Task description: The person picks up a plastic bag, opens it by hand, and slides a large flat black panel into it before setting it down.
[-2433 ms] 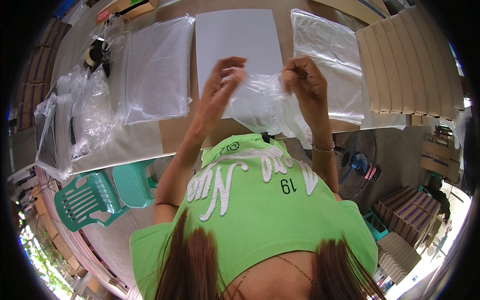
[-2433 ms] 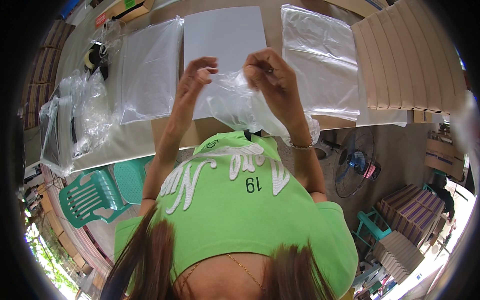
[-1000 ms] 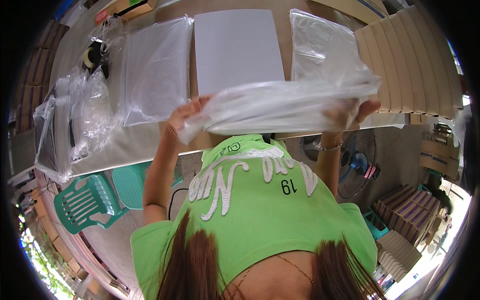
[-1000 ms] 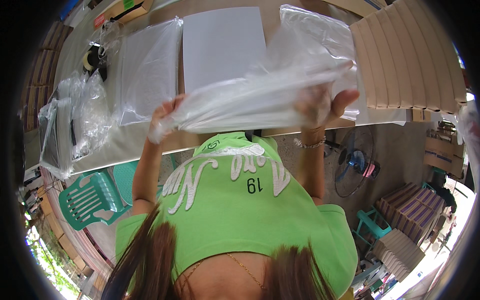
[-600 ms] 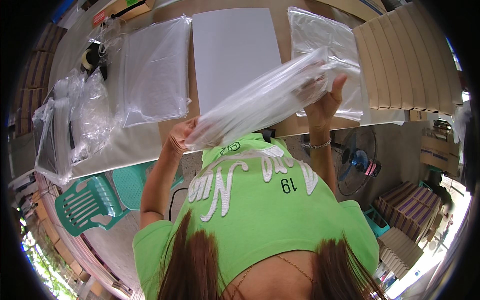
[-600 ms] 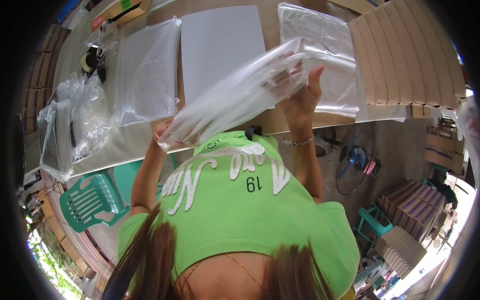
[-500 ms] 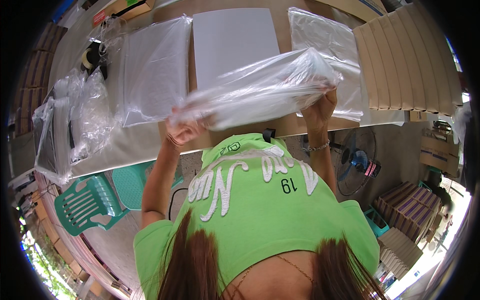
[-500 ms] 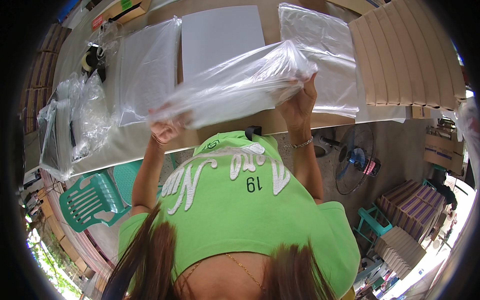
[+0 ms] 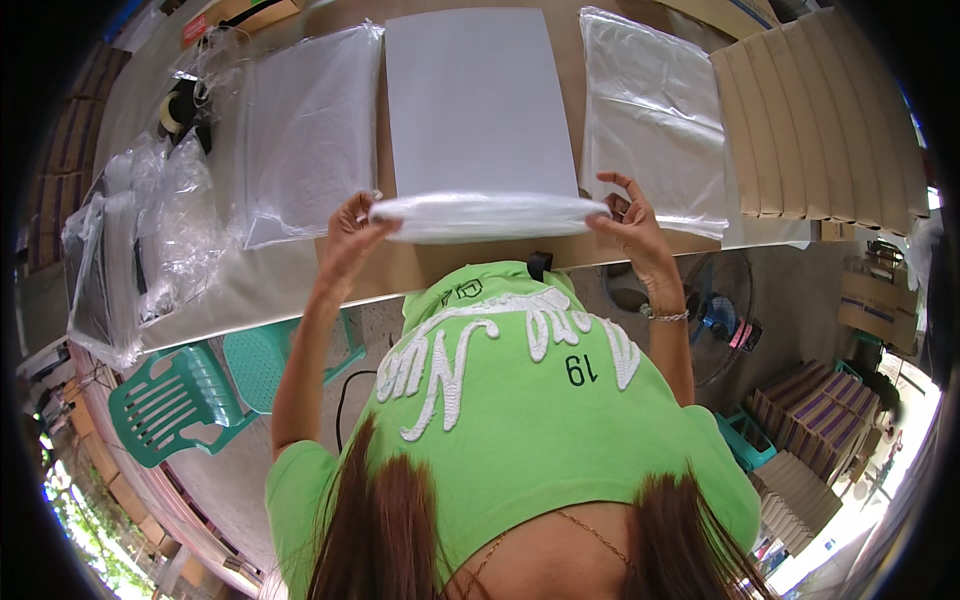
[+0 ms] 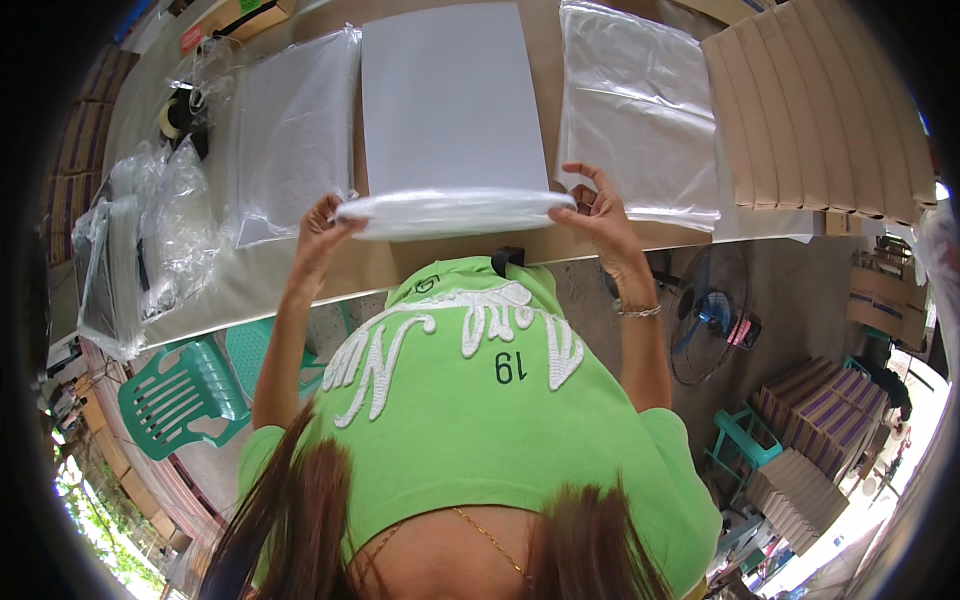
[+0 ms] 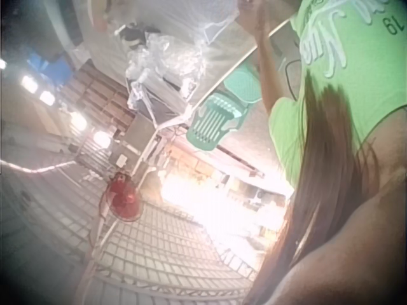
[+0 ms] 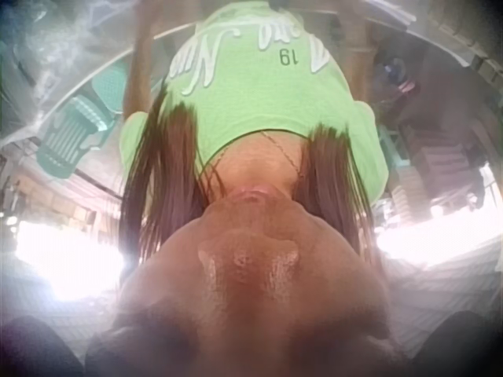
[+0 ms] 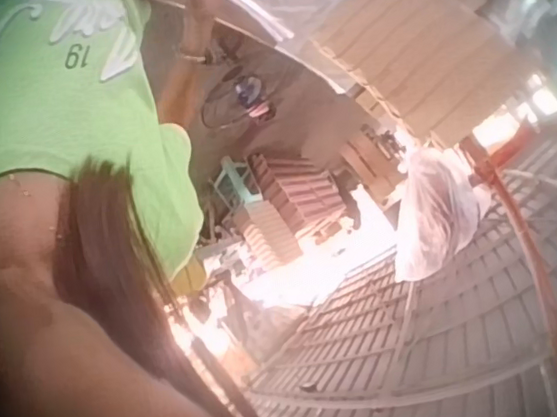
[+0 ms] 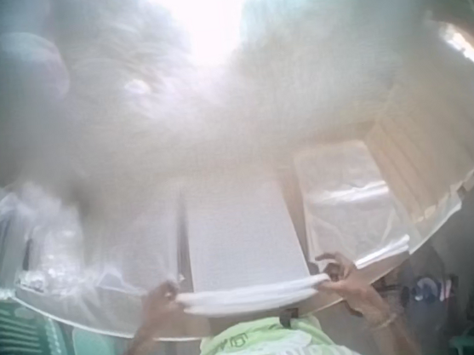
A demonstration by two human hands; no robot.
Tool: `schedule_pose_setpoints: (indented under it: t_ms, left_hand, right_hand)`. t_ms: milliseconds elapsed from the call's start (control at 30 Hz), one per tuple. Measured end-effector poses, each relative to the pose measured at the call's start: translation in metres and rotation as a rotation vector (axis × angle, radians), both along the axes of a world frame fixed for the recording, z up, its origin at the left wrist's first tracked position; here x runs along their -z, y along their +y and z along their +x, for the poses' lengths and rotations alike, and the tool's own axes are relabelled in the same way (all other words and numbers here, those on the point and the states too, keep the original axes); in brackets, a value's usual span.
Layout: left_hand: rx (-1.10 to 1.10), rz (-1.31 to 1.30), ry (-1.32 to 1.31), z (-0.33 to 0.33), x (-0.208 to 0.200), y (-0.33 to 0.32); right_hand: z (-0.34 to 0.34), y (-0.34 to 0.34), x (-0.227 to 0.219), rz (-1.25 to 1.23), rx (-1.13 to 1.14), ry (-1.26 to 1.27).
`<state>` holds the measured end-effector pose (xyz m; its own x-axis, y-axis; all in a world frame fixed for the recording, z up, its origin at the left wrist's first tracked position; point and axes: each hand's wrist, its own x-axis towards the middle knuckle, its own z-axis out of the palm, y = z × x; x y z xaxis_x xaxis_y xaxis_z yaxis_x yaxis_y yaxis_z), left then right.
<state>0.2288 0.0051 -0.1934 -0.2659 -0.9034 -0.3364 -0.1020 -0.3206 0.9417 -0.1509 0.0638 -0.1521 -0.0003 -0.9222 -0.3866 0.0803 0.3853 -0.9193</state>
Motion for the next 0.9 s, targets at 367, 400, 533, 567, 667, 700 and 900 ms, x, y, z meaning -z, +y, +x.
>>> schedule_pose_setpoints:
  t_ms: [367,400,533,567,667,700,900]
  left_hand:
    - [0.079,-0.418,-0.466,-0.034,-0.012,0.059]
    - [0.111,-0.379,-0.416,-0.035,-0.012,0.060]
    - [0.154,-0.301,-0.323,-0.030,-0.006,0.064]
    - [0.166,-0.307,-0.352,-0.032,-0.015,0.064]
    - [0.101,-0.275,-0.277,-0.032,-0.010,0.066]
    - [0.063,-0.256,-0.226,-0.031,-0.007,0.067]
    - [-0.101,-0.393,-0.356,-0.038,-0.062,0.054]
  right_hand:
    - [0.037,0.031,0.044,-0.273,0.159,0.636]
    - [0.037,0.031,0.044,-0.299,0.135,0.688]
    - [0.038,0.027,0.029,-0.224,0.062,0.706]
    - [0.039,0.026,0.023,-0.161,0.053,0.667]
    - [0.035,0.024,0.022,-0.158,0.023,0.719]
    - [0.035,0.024,0.020,-0.160,0.037,0.702]
    - [0.025,0.011,-0.025,-0.245,0.150,0.604]
